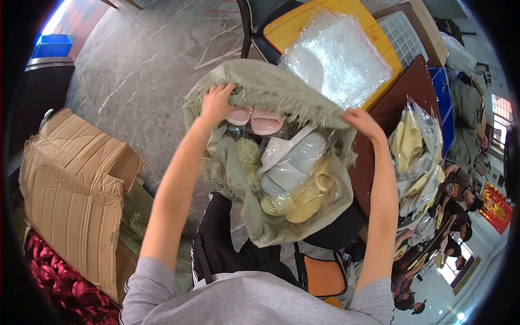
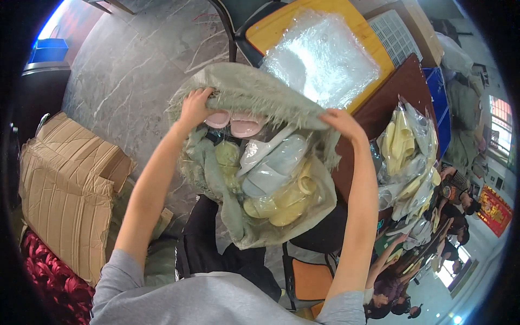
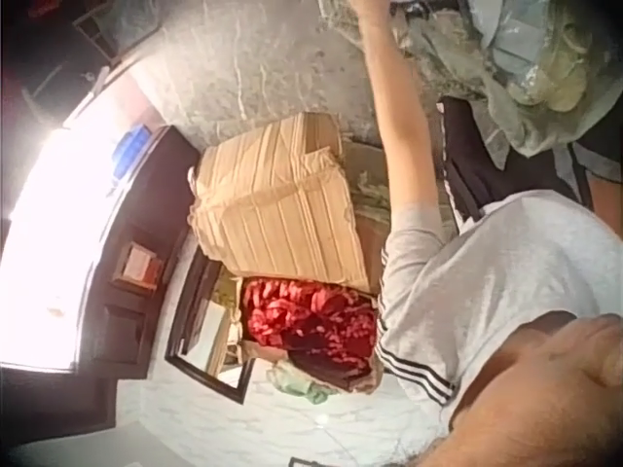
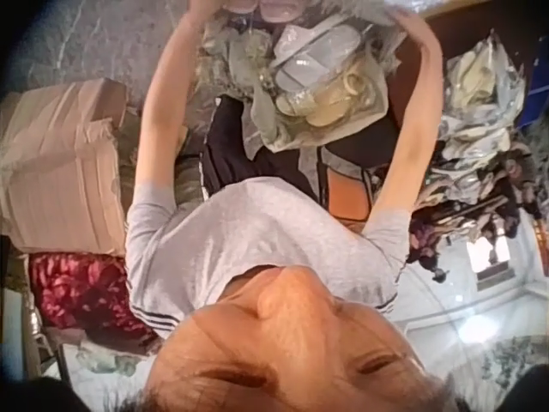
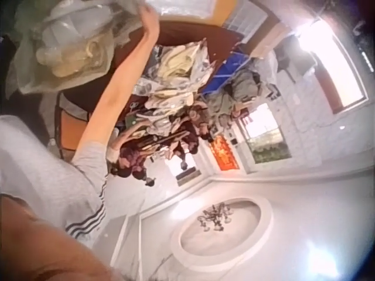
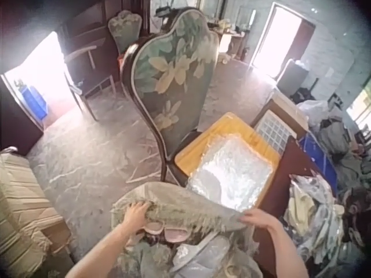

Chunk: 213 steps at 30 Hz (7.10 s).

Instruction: The person moves a plastic crate aside, opens a large sack of slippers, and packs slippers into clear plastic bags by hand.

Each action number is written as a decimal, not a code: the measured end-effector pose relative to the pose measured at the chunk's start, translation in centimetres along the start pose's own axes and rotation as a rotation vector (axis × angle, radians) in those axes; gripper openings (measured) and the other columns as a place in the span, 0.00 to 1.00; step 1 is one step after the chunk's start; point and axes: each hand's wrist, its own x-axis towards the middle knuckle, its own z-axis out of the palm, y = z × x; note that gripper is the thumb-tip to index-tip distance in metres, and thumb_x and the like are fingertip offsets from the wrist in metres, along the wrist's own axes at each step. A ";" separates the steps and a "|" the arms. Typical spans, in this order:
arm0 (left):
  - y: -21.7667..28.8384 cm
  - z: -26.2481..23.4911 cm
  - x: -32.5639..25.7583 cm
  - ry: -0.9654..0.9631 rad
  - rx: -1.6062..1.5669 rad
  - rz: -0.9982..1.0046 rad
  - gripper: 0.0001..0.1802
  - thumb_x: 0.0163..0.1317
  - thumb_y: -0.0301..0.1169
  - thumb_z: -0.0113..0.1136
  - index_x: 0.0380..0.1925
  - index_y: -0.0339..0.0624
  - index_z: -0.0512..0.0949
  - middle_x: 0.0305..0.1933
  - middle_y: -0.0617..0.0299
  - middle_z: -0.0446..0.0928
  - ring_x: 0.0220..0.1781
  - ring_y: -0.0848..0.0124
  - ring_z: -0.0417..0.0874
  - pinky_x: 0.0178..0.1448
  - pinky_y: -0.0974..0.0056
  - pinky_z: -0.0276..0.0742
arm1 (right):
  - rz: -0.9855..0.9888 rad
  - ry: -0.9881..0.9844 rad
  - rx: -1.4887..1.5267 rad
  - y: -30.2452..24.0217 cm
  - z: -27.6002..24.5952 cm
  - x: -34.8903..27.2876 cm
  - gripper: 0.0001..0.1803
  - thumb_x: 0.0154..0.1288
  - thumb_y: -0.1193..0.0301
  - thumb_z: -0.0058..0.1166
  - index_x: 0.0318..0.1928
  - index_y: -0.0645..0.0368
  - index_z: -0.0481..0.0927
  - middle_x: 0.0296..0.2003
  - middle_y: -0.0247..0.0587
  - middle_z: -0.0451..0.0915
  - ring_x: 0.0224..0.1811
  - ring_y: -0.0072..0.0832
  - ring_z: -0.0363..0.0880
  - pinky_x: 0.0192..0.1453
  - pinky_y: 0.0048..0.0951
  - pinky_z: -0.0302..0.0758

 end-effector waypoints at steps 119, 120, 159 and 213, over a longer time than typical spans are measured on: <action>15.8 4.3 -38.9 0.030 -0.216 -0.251 0.29 0.50 0.23 0.52 0.57 0.47 0.67 0.49 0.47 0.66 0.45 0.53 0.73 0.48 0.54 0.73 | -0.131 0.939 -0.291 13.9 27.5 -34.4 0.30 0.52 0.73 0.56 0.59 0.52 0.67 0.63 0.59 0.55 0.64 0.55 0.54 0.64 0.51 0.56; 15.2 4.1 -38.7 0.028 -0.184 -0.284 0.31 0.50 0.24 0.54 0.58 0.50 0.65 0.51 0.47 0.64 0.47 0.52 0.72 0.48 0.53 0.72 | -0.169 0.887 -0.443 11.9 28.2 -35.4 0.28 0.51 0.73 0.56 0.56 0.53 0.70 0.62 0.52 0.59 0.65 0.52 0.54 0.65 0.53 0.54; 15.7 8.6 -37.9 -0.520 -0.160 0.259 0.34 0.51 0.21 0.52 0.60 0.45 0.58 0.52 0.43 0.67 0.48 0.43 0.74 0.50 0.47 0.73 | 0.171 0.842 0.135 5.0 34.5 -34.5 0.23 0.57 0.70 0.55 0.55 0.52 0.73 0.65 0.58 0.54 0.60 0.53 0.64 0.60 0.40 0.66; 7.2 5.4 -39.8 -0.936 -0.488 -0.298 0.13 0.62 0.30 0.48 0.44 0.39 0.73 0.39 0.61 0.76 0.36 0.69 0.80 0.36 0.66 0.76 | 1.072 1.783 0.631 24.7 56.9 -67.0 0.24 0.57 0.69 0.54 0.55 0.63 0.70 0.48 0.54 0.74 0.53 0.46 0.71 0.59 0.39 0.66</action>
